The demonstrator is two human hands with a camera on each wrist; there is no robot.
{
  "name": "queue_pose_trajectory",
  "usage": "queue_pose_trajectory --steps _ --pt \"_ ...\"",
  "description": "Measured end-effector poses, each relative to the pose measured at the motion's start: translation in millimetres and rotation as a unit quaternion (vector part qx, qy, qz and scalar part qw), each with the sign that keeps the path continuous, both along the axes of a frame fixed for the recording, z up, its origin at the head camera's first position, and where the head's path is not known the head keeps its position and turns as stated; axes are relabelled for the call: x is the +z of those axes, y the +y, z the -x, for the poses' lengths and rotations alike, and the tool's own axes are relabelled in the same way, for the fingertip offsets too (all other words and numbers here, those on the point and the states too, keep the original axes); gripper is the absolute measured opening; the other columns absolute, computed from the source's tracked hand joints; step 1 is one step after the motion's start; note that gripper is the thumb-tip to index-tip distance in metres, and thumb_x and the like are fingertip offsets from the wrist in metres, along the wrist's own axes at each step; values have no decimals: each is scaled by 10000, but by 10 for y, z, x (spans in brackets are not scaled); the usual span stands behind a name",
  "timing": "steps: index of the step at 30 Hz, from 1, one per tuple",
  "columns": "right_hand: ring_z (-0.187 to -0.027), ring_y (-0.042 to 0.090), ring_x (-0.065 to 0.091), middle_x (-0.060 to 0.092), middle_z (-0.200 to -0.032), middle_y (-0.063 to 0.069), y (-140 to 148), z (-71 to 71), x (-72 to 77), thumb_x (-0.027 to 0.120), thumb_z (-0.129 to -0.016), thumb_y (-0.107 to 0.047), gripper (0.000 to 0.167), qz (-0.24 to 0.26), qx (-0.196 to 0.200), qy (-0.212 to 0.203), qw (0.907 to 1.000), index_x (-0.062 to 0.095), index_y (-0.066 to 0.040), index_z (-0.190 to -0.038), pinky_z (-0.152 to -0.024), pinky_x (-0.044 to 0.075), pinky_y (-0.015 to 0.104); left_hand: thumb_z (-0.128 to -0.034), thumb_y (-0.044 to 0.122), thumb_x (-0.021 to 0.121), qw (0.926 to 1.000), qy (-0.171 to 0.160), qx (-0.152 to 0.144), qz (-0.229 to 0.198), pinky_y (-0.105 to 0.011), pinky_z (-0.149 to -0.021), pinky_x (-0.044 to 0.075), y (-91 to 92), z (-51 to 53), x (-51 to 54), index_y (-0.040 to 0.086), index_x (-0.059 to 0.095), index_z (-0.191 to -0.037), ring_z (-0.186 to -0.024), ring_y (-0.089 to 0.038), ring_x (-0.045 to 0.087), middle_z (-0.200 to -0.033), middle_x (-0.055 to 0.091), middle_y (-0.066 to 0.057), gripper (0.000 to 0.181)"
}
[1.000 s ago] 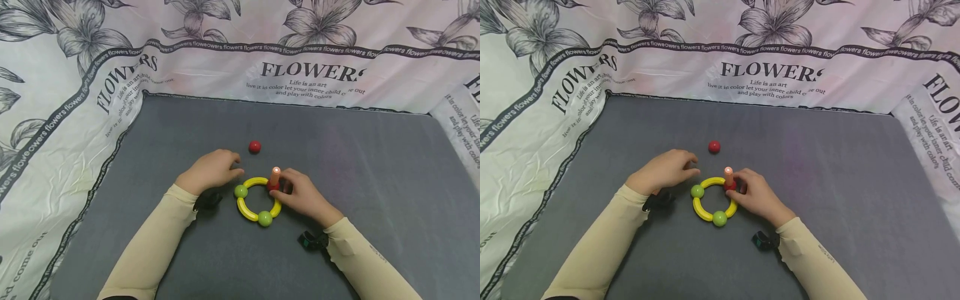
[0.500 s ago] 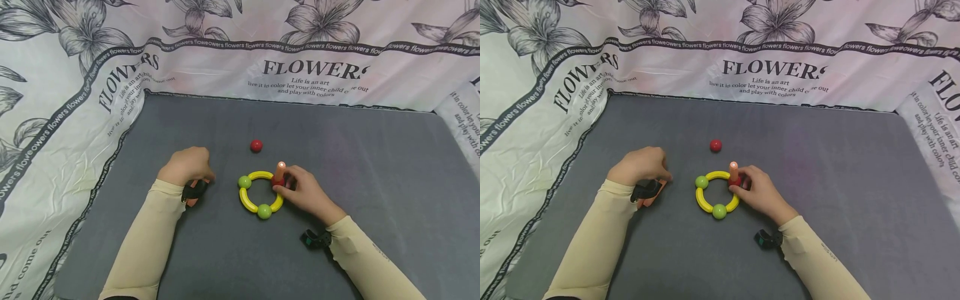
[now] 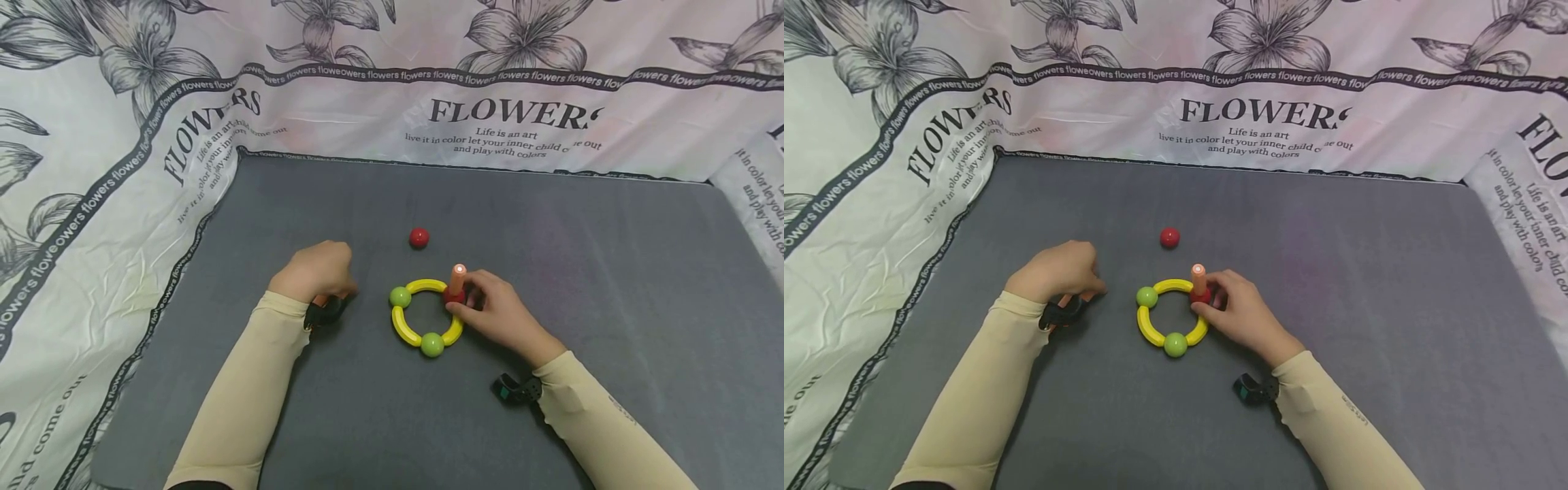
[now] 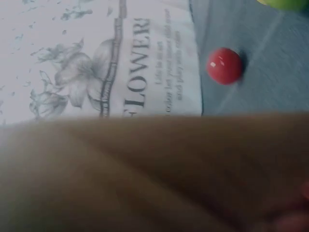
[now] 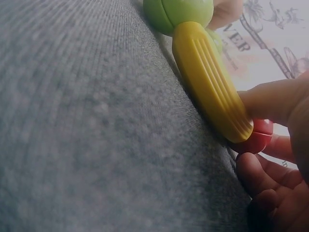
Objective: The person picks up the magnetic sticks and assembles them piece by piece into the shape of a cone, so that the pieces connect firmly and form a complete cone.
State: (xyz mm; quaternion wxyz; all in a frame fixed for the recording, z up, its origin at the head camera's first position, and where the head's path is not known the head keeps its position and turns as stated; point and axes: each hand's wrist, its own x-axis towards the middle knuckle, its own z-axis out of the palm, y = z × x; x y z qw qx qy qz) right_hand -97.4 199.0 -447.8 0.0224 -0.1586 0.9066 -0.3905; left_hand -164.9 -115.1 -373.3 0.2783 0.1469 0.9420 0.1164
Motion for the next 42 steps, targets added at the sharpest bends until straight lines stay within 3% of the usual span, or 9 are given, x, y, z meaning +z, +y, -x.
queue_pose_trajectory --steps 5,12,16,19,28,32,34,36,42 --pt "-764 146 574 629 -894 0 2 -8 -7 866 -879 -217 289 -47 -39 17 10000 716 -113 -1103 -670 456 290 -1018 310 702 9916 633 -454 -1030 -327 -619 488 66 -16 45 119 706 -665 -545 -174 606 -519 590 -1 401" --pt "-739 154 568 630 -877 4 -3 -8 10 868 -877 -212 291 -18 -35 -60 10000 712 -117 -1104 -645 458 288 -1031 279 709 9448 1656 -968 -2656 -338 -689 486 147 -132 206 185 758 -885 -744 -118 572 -819 658 55 181" --pt "-738 156 568 631 -877 5 -4 -4 12 868 -878 -210 297 -26 -22 -69 10000 710 -112 -1109 -645 462 288 -1011 257 738 9280 1802 -1081 -3076 -315 -720 492 180 -222 299 197 769 -920 -799 -61 586 -860 662 100 114" --pt "-735 155 569 630 -875 5 -1 -2 7 869 -877 -211 301 -15 -15 -65 10000 708 -108 -1109 -641 464 288 -1005 252 747 9242 1747 -1179 -3184 -308 -732 498 209 -254 327 200 772 -911 -818 -57 588 -862 657 120 110" --pt "-740 155 571 629 -876 2 2 4 0 868 -880 -215 303 3 1 -69 10000 706 -121 -1119 -643 462 287 -981 282 776 9407 1107 -1193 -2977 -324 -747 517 237 -194 220 222 775 -983 -825 -102 604 -926 697 116 60" --pt "-743 155 569 624 -871 1 3 8 4 869 -880 -219 297 -30 0 -57 10000 704 -126 -1109 -648 458 289 -912 386 835 9681 703 -864 -2244 -329 -708 508 258 -171 154 246 741 -989 -777 -126 599 -841 664 77 185" --pt "-742 155 566 620 -861 1 4 9 4 870 -879 -222 293 -44 2 -46 10000 703 -129 -1102 -648 456 290 -903 448 823 9837 352 -747 -1597 -323 -630 461 299 -172 92 223 710 -863 -681 -136 556 -738 603 53 254" --pt "-740 153 565 617 -857 -1 6 9 0 869 -880 -227 291 -52 7 -41 10000 703 -132 -1101 -646 455 291 -915 491 791 9918 -8 -725 -1050 -316 -565 396 348 -182 11 208 635 -707 -585 -137 492 -639 524 50 384" --pt "-728 149 565 612 -845 0 15 4 -6 861 -884 -227 278 -25 -5 -32 10000 704 -137 -1095 -634 457 287 -947 505 745 9908 -778 -802 -760 -318 -476 404 485 -216 -181 184 570 -588 -460 -150 493 -527 538 33 512"
